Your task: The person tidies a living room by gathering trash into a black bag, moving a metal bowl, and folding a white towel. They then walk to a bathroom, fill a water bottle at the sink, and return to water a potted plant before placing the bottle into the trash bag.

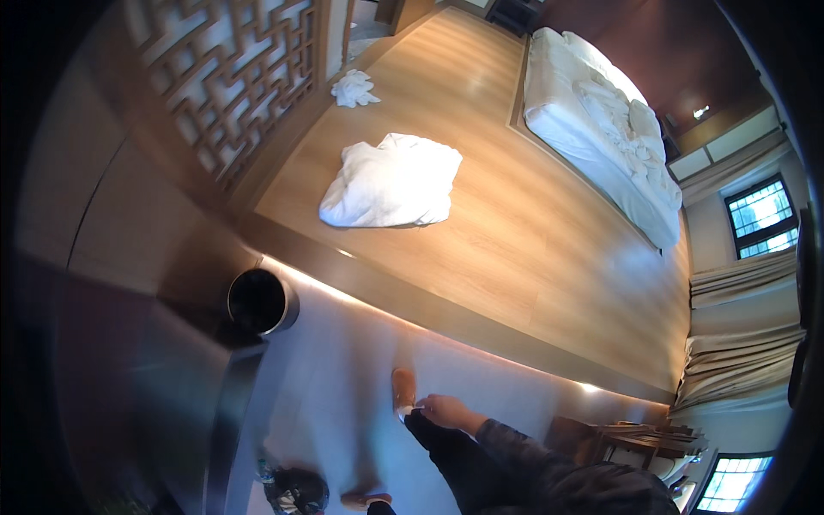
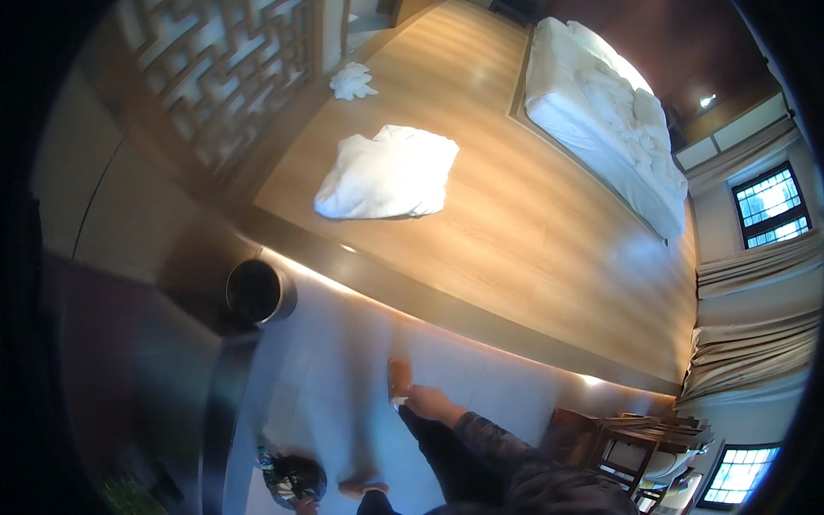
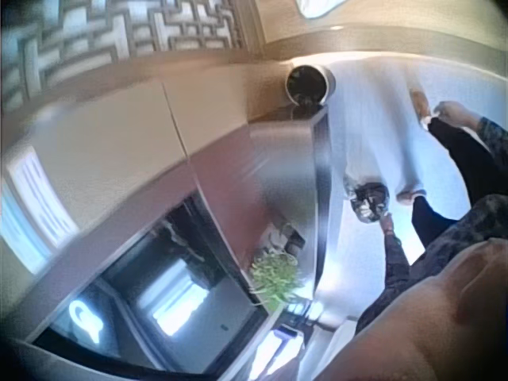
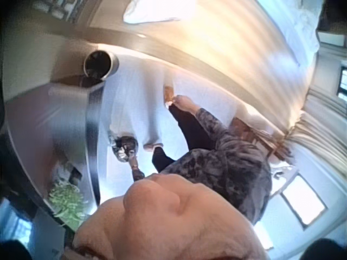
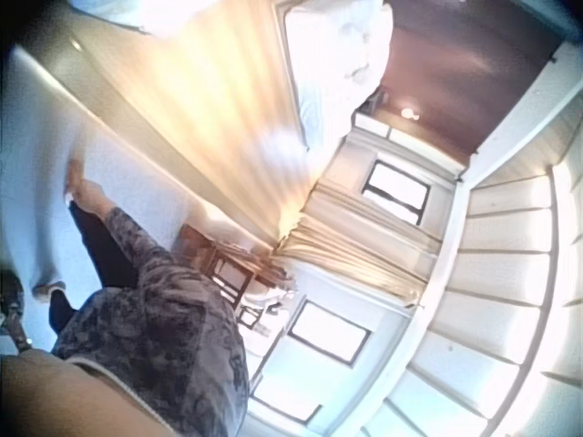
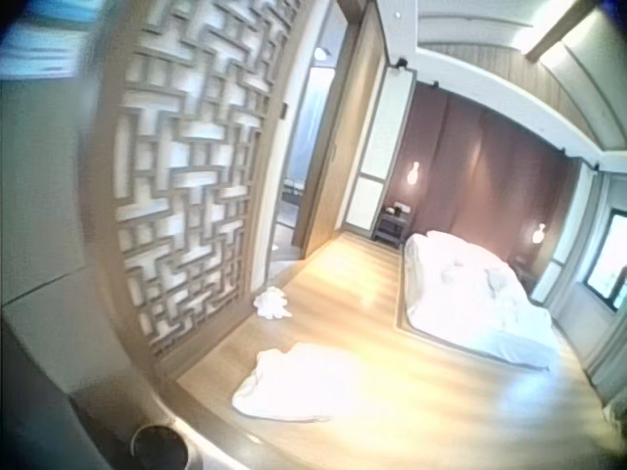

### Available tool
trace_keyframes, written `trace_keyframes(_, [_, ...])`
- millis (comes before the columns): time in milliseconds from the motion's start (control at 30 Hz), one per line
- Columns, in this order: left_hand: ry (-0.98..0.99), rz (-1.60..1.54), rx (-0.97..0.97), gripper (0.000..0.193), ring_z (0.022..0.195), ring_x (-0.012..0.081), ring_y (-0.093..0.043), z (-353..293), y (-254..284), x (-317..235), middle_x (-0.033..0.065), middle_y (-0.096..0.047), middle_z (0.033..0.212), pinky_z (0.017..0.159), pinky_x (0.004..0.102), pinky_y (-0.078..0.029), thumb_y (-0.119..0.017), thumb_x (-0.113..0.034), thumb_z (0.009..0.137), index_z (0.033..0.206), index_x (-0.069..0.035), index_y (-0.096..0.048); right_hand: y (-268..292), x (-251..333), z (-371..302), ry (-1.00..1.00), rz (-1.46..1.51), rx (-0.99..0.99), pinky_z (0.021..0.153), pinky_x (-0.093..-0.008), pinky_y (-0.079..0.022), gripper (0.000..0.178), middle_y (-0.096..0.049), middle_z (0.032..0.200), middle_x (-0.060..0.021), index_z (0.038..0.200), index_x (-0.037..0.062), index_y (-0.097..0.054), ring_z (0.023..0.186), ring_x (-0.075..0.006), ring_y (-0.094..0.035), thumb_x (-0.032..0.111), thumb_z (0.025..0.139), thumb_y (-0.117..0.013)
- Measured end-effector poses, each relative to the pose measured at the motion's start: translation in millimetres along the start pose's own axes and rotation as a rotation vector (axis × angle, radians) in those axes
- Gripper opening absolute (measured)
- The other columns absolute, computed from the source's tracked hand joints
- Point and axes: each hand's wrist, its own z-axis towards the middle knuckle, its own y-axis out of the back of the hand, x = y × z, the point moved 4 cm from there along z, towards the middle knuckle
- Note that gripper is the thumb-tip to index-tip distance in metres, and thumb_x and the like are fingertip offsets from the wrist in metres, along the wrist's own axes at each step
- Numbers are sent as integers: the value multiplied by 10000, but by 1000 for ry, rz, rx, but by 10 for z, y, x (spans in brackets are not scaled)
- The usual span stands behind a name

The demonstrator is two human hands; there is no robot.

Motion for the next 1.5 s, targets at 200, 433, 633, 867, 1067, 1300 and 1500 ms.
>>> trace_keyframes(200, [-116, -256, 164, 282, 828, 165, -585, -339, 9, -2696, 109, -656, 979, 716, 325, -492, -558, -160, 922, 1114, 29, -643, 1339, -748, 630, 23, -28, -344, 770, -395, -536, 224, -687, 940, -153, 1088, 95, -681, 835, -310, -670, 195, 899, -616])
trace_keyframes(433, [-523, -474, 192, 258, 921, 156, -631, -572, -105, -5971, 89, -687, 991, 855, 280, -493, -542, -99, 981, 1199, -3, -642, 2198, -1296, 1841, -135, 446, -313, 749, -338, -541, 372, -694, 936, -137, 1240, 35, -612, 784, -227, -671, 191, 902, -621])
trace_keyframes(633, [-505, -404, 347, 260, 973, 152, -629, -147, -743, -7548, 73, -679, 1022, 862, 289, -489, -503, -110, 1008, 1228, -33, -619, 3079, -1693, 3309, -229, 663, -435, 862, -332, -516, 582, -607, 1209, -182, 1361, -3, -498, 1096, -258, -596, 233, 864, -688])
trace_keyframes(867, [-249, -679, 536, 281, 951, 129, -613, 606, -1217, -8526, 81, -659, 1060, 768, 245, -488, -525, -156, 996, 1246, -41, -586, 4305, -2454, 5428, -227, 238, -696, 980, -434, -438, 786, -564, 1253, -184, 1399, 36, -464, 1162, -354, -539, 324, 738, -776])
trace_keyframes(1067, [-76, -623, 323, 616, 1163, 244, -567, 1112, -1054, -8883, 158, -581, 1243, 1050, 390, -419, -582, -265, 967, 1480, -91, -290, 4138, -1907, 5659, -283, 209, -314, 929, -404, -483, 647, -652, 1124, -219, 1367, 90, -513, 1073, -309, -623, 290, 787, -715])
trace_keyframes(1300, [183, -1230, 285, 694, 1290, 308, -469, 1324, -1008, -9019, 158, -450, 1408, 1095, 434, -386, -635, -230, 907, 1486, -82, -281, 3954, -218, 3805, 423, 661, 295, 949, -373, -481, 351, -691, 1071, -92, 1217, 102, -646, 1011, -231, -638, 220, 889, -691])
trace_keyframes(1500, [179, -1040, 37, 608, 1235, 303, -504, 1378, -840, -8903, 141, -514, 1316, 1066, 451, -424, -606, -85, 831, 1403, -38, -405, 4365, -2195, 5510, -353, -35, -490, 1068, -454, -384, 808, -451, 1423, -273, 1456, 147, -419, 1322, -429, -433, 443, 787, -762])
